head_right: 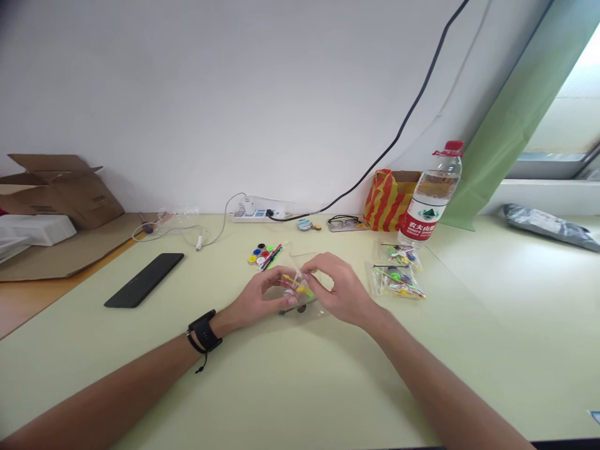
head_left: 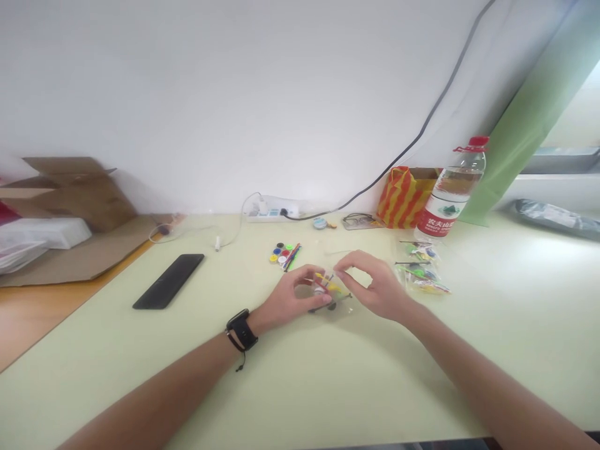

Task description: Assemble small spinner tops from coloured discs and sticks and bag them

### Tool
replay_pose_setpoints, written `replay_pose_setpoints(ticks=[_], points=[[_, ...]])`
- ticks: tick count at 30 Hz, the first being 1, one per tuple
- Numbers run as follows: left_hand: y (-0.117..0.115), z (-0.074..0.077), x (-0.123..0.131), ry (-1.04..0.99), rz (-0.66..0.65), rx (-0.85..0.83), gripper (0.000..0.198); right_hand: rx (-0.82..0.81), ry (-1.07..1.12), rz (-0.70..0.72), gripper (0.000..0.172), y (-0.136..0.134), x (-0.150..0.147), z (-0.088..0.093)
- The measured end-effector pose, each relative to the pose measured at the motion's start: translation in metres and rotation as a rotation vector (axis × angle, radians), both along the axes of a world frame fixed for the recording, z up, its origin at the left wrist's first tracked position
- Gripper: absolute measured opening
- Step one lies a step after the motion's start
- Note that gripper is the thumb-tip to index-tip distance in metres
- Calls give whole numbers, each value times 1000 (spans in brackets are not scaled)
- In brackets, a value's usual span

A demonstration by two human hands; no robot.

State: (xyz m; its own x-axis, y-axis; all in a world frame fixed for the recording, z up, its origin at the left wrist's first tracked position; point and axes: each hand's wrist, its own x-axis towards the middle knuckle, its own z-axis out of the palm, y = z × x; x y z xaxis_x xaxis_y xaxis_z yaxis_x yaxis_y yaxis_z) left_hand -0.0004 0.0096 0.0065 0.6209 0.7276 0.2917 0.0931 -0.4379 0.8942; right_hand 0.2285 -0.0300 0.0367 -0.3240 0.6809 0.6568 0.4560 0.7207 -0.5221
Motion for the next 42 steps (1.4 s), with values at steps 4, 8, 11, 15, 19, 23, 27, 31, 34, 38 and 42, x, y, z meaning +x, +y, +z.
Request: replay_pose_setpoints(ticks=[4,8,11,15,19,23,27,31,34,38,42], points=[[-2,1,0,-37,36,0,30,24,22,-53,10,-1,1,0],[-2,2,0,-48,91,17,24,22,22,-77,10,1,2,2],[-2,4,1,-83,87,-18,26,-14,32,-73,10,0,0,2],[-1,4,3,-152,109,-87,24,-63,5,-5,10,-2,-7,-3],[-1,2,5,-195,211,-134,19,-50,14,-27,13,-4,-10,-7],[1,3,4,-206,309,-97,11,-46,41,-54,13,-5,-8,-4],[6,7,-3,-210,344,-132,13,-128,61,-42,12,-5,-5,-1],[11,10,-8,-230,251,-109,12,-243,193,-3,24,-4,-7,-4],[13,7,-7,-180,254,-119,22,-297,356,17,55,0,-9,-10],[15,-2,-4,-161,327,-122,32,-480,463,56,52,10,-9,-19],[15,-4,-5,-128,387,-81,38,-608,466,44,36,16,-6,-23]])
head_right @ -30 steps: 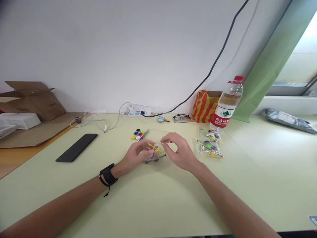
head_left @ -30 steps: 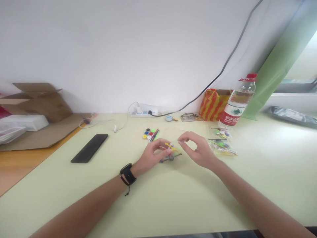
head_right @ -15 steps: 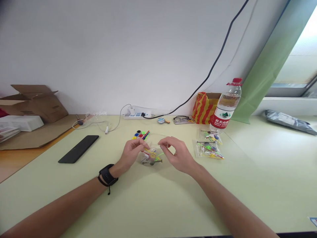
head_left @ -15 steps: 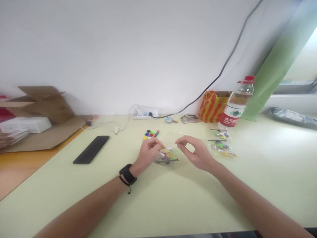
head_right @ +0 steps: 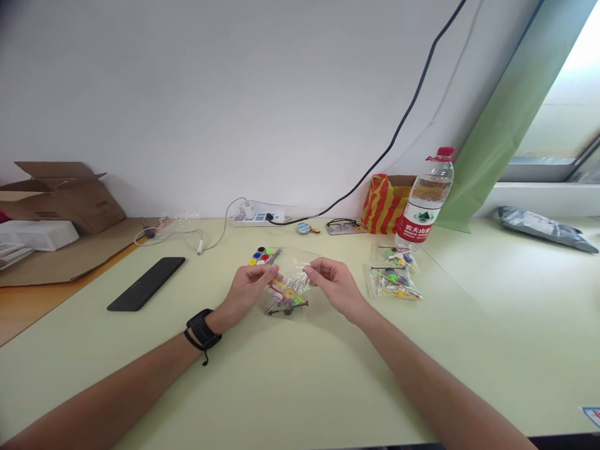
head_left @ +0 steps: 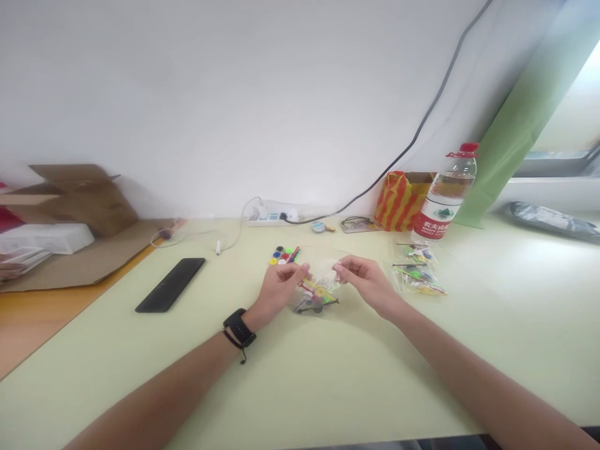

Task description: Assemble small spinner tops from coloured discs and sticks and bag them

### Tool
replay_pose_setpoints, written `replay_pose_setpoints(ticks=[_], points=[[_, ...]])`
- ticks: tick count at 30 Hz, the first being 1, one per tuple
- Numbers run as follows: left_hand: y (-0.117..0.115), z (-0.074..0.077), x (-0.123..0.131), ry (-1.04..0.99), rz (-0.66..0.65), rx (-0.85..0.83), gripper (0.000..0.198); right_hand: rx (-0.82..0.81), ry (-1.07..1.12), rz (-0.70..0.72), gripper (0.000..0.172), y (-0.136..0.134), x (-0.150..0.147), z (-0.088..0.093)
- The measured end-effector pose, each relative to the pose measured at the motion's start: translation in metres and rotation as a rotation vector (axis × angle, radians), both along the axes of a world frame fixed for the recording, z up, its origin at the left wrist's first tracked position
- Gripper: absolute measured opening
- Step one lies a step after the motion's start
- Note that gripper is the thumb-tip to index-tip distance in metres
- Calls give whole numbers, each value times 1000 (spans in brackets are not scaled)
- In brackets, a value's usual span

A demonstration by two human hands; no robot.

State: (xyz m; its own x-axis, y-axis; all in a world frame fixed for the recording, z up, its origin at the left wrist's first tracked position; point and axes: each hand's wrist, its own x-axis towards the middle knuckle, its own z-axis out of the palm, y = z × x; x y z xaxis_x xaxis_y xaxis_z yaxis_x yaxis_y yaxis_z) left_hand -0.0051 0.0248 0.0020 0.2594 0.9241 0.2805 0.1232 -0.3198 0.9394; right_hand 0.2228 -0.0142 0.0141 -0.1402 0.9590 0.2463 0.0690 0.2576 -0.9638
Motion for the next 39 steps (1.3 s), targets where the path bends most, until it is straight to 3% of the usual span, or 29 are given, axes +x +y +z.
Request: replay_pose_setpoints(ticks=[6,11,14,19,26,30,32,34,39], points=[[1,7,-3,-125,-88,-49,30,-18,-49,49,34,-4,1,7],[5,15,-10,-102,-142,-97,25,12,25,-26,32,-4,5,10],[7,18,-14,-92,-194,-92,23,14,41,1,30,-3,8,10],[11,20,-18,-140,-175,-62,25,-31,61,29,27,-4,8,9],[12,17,-20,-203,-201,-88,12,-114,214,43,15,1,10,3],[8,21,-19,-237,-276,-58,21,-80,237,44,15,0,9,5],[6,22,-17,-239,-246,-30,26,-60,197,36,15,-3,8,7],[4,22,-14,-208,-194,-28,18,-32,136,33,17,-5,7,9],[0,19,-6,-174,-140,-92,26,36,114,22,32,-7,5,12]])
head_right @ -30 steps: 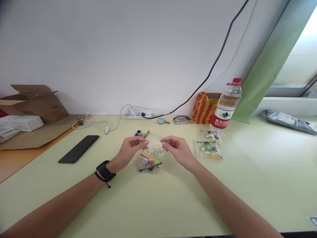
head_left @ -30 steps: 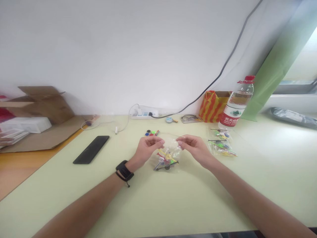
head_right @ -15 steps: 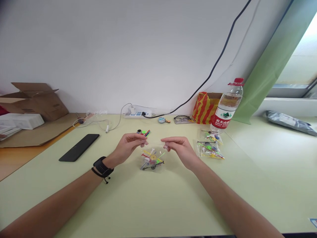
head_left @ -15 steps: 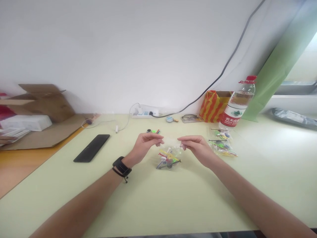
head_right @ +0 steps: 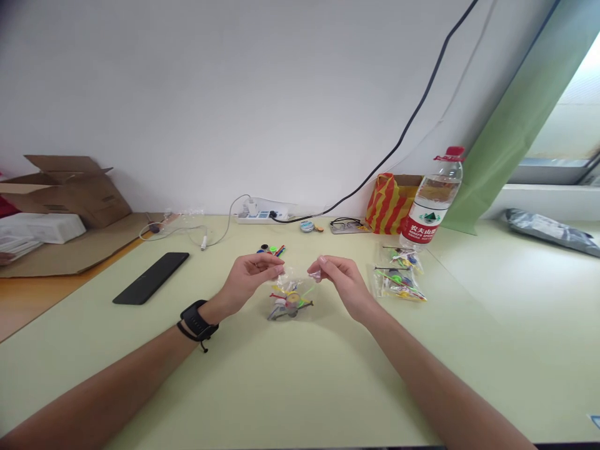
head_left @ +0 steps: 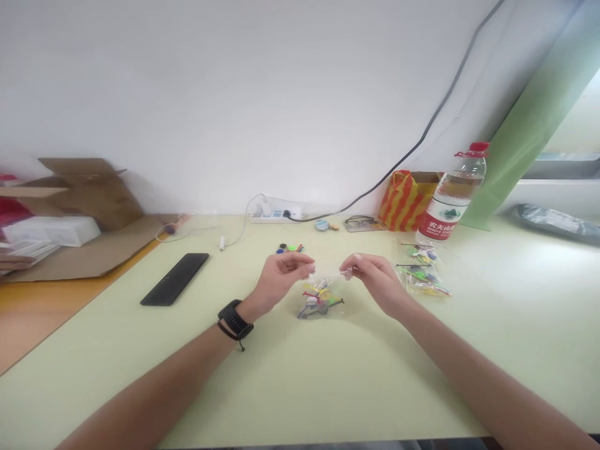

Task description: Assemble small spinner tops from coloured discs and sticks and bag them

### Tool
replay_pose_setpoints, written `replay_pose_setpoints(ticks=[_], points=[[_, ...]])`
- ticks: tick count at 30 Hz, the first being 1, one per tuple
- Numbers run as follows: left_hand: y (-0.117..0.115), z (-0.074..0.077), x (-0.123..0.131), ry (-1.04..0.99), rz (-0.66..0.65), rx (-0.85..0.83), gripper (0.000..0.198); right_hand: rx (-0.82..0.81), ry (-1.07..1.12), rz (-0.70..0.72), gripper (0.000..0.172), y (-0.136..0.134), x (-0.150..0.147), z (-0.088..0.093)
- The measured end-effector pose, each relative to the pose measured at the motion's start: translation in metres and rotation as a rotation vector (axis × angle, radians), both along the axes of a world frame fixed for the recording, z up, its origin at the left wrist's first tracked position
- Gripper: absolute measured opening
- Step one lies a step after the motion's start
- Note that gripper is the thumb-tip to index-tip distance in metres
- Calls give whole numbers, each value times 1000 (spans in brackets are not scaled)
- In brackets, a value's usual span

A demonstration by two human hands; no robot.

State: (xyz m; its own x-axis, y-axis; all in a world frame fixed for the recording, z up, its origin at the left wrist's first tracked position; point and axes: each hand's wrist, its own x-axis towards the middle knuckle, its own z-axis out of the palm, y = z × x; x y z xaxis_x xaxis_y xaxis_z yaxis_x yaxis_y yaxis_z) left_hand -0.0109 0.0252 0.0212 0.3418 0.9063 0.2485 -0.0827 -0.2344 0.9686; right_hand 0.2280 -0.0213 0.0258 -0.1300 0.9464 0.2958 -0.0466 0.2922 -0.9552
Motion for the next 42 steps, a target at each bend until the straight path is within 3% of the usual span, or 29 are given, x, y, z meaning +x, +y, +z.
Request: replay_pose_setpoints(ticks=[3,10,19,24,30,36,42], points=[[-1,0,1,-12,48,10,26,8,43,-29,24,1,-2,0],[-1,4,-2,84,25,114,29,32,-33,-107,33,-1,-4,2],[-4,4,0,94,9,79,26,33,-180,-49,29,-5,-13,1],[-3,5,0,35,10,18,23,-14,-69,-9,24,-3,-14,-3],[1,4,-3,29,-31,21,19,-93,3,-87,24,0,-9,-6],[5,3,-6,61,7,2,16,-183,189,-20,19,5,-4,-13],[2,5,-5,74,6,46,19,-139,124,-24,21,6,-3,-11]])
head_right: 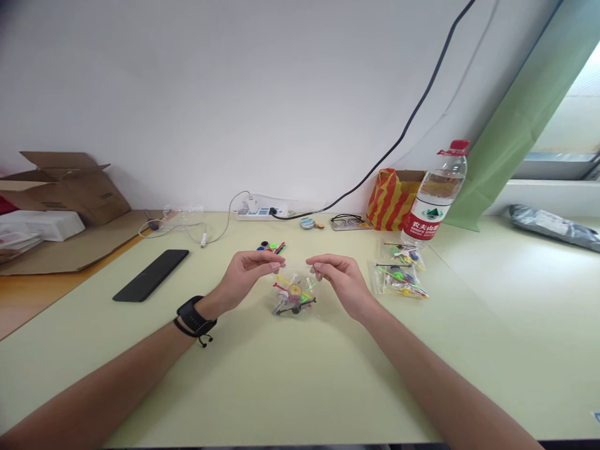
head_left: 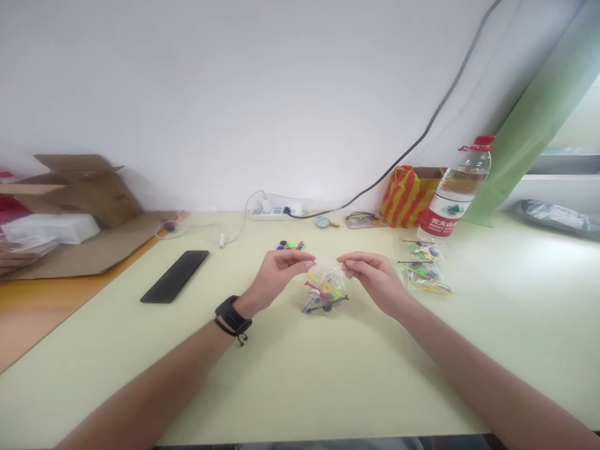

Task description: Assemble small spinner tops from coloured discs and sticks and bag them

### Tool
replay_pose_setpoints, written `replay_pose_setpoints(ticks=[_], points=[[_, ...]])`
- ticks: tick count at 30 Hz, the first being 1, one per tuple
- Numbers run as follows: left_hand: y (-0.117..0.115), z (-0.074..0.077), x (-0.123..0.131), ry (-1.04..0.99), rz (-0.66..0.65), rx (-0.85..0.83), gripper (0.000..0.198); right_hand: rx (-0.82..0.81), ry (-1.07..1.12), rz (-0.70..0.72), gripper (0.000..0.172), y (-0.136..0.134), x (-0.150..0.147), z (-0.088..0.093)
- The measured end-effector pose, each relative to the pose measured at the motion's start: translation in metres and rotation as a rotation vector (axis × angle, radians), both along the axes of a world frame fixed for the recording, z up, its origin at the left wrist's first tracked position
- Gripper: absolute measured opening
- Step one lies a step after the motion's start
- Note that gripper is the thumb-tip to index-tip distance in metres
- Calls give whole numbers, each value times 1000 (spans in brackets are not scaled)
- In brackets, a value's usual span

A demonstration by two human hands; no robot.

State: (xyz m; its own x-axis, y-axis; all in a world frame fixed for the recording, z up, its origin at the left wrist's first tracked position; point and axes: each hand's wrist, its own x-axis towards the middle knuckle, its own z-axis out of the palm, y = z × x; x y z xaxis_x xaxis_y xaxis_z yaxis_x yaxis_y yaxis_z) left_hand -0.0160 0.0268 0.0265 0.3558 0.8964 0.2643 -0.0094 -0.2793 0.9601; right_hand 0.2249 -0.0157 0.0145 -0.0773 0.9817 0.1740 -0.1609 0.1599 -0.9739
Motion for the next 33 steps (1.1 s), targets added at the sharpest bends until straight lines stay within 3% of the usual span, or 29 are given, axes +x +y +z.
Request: replay_pose_setpoints(ticks=[6,13,17,21,26,33], points=[[1,-2,0,38,49,81,35,99,-133,-105,34,-4,-3,7],[6,-1,-3,127,47,184,22,116,-174,-154,16,-1,0,5],[8,-4,-5,95,18,140,21,126,-199,-172,12,0,3,3],[11,-9,-6,36,34,58,20,135,-122,-151,19,1,2,2],[13,-12,-7,-5,36,-20,16,153,-180,-175,11,2,4,0],[11,-12,-5,22,40,27,30,213,-200,-144,19,0,3,1]])
